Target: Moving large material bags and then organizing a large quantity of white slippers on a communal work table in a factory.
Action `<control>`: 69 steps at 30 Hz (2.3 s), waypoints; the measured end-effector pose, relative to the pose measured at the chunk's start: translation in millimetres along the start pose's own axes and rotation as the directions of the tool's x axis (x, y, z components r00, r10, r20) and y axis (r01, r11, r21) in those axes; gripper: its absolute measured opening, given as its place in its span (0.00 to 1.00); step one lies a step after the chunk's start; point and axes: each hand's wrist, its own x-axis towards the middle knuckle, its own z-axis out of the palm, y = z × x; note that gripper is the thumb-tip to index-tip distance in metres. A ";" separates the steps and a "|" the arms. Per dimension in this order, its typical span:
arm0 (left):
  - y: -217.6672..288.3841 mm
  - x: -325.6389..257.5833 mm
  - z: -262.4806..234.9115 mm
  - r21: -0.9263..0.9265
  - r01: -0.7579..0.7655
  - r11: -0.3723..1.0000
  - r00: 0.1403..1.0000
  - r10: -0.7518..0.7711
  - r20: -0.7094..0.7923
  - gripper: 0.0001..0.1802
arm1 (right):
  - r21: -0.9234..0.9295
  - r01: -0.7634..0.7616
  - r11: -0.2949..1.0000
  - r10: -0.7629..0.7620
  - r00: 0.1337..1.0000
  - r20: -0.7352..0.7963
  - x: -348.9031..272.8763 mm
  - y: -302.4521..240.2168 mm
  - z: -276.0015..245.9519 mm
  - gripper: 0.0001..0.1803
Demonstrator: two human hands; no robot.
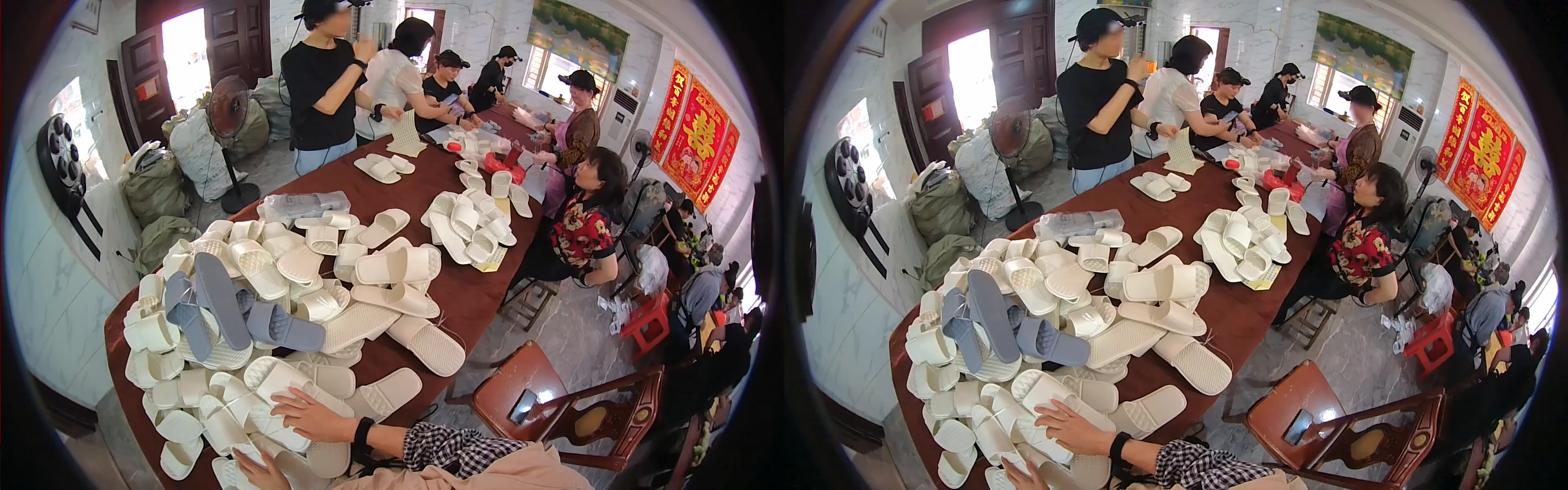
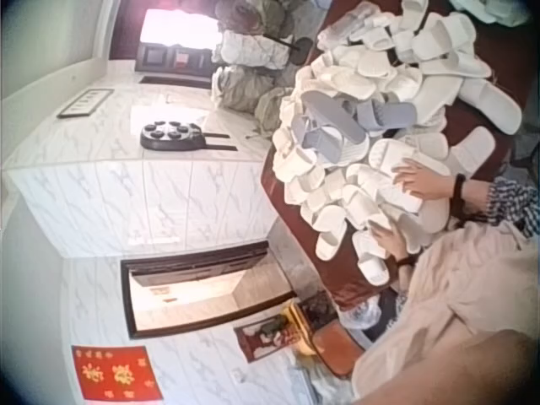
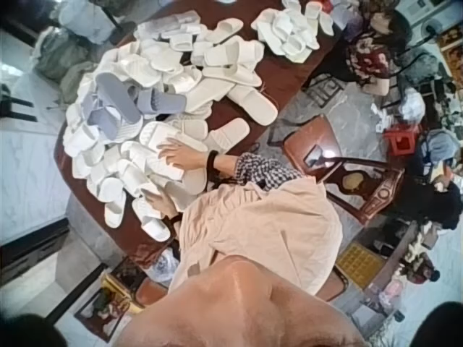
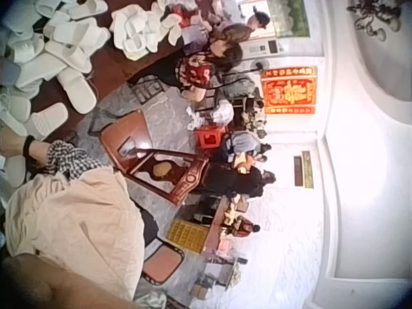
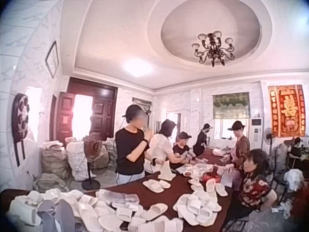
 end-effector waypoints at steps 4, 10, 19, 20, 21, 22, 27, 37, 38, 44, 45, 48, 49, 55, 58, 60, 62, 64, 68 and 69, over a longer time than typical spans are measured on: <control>3.1 0.6 -2.2 -0.001 0.028 1.000 0.999 -0.028 0.027 0.44 | -0.023 -0.013 1.000 0.014 0.999 0.030 0.3 0.5 -2.0 0.07; 4.4 0.8 -2.3 -0.004 0.042 0.999 0.999 -0.042 0.034 0.43 | -0.006 -0.018 1.000 0.018 0.999 0.041 0.3 0.9 -1.1 0.07; 7.8 -1.4 -6.8 -0.013 0.033 0.999 0.999 -0.032 0.034 0.44 | 0.054 0.019 0.998 -0.018 1.000 -0.024 1.0 0.2 -0.6 0.06; 6.4 -1.4 -5.7 -0.013 0.030 0.999 0.999 -0.030 0.035 0.44 | 0.052 0.018 0.998 -0.017 1.000 -0.025 0.9 0.2 -0.8 0.06; 4.4 -1.4 -4.1 -0.012 0.014 1.000 1.000 -0.014 0.021 0.44 | 0.052 0.017 0.999 -0.016 1.000 -0.024 0.5 0.2 -0.9 0.06; 4.1 -1.1 -3.8 -0.011 -0.002 1.000 1.000 0.002 0.006 0.44 | 0.051 0.017 0.999 -0.016 1.000 -0.023 0.3 0.0 -1.5 0.06; 1.2 -1.5 -1.1 0.000 0.008 1.000 1.000 -0.008 0.008 0.43 | 0.041 0.009 0.999 -0.008 1.000 -0.018 -0.1 -0.6 -2.1 0.07; -2.2 -0.4 1.0 0.013 -0.002 1.000 1.000 0.002 0.007 0.42 | 0.032 0.014 0.999 -0.014 1.000 -0.008 1.2 -1.0 -3.1 0.07; -1.5 -0.9 0.8 0.012 -0.001 1.000 1.000 0.001 0.007 0.42 | 0.032 0.014 0.999 -0.014 1.000 -0.007 0.9 -0.8 -3.0 0.07; -6.4 -1.2 2.1 0.036 -0.050 0.998 0.999 0.051 -0.018 0.42 | 0.044 0.001 0.999 0.000 1.000 -0.003 0.1 0.7 -2.5 0.07; -4.0 -0.9 0.7 0.035 -0.039 0.999 0.999 0.039 -0.007 0.42 | 0.042 -0.007 0.999 0.006 1.000 0.021 0.5 -0.4 -2.9 0.09; -4.5 -0.8 2.6 0.038 -0.036 0.999 0.999 0.036 0.007 0.42 | 0.040 -0.025 0.999 0.023 0.998 0.052 -0.4 2.2 -0.5 0.11; -5.1 -0.9 1.6 0.056 -0.017 0.998 1.000 0.016 0.013 0.42 | 0.053 -0.013 0.999 0.010 0.999 0.043 0.1 1.1 0.0 0.11; -6.2 -0.7 2.6 0.070 -0.015 0.997 1.000 0.015 -0.004 0.42 | 0.080 0.018 0.997 -0.020 1.000 0.018 0.1 1.0 1.2 0.08; 1.3 -0.8 -1.6 0.054 0.006 0.999 0.999 -0.007 0.034 0.43 | 0.065 0.016 0.998 -0.017 1.000 0.009 -1.4 2.3 1.9 0.08; 3.6 -0.8 -2.7 0.057 0.014 0.998 0.999 -0.016 0.033 0.43 | 0.064 0.016 0.998 -0.016 1.000 0.004 -1.4 2.7 2.3 0.08; 2.7 -0.7 -2.2 0.051 0.004 0.999 1.000 -0.005 0.025 0.43 | 0.073 0.016 0.997 -0.016 1.000 0.005 -0.9 2.9 2.2 0.08; 0.9 -0.8 -1.4 0.046 -0.004 0.999 1.000 0.003 0.016 0.43 | 0.084 0.017 0.996 -0.018 1.000 0.008 0.0 2.5 2.2 0.08; 3.2 -0.8 -3.3 0.049 0.012 0.999 1.000 -0.013 0.020 0.43 | 0.070 0.014 0.997 -0.015 1.000 0.012 0.8 1.3 0.2 0.09; 4.7 -1.1 -4.5 0.048 0.021 0.999 0.999 -0.023 0.034 0.43 | 0.060 0.010 0.998 -0.011 1.000 0.015 0.7 0.8 -0.5 0.09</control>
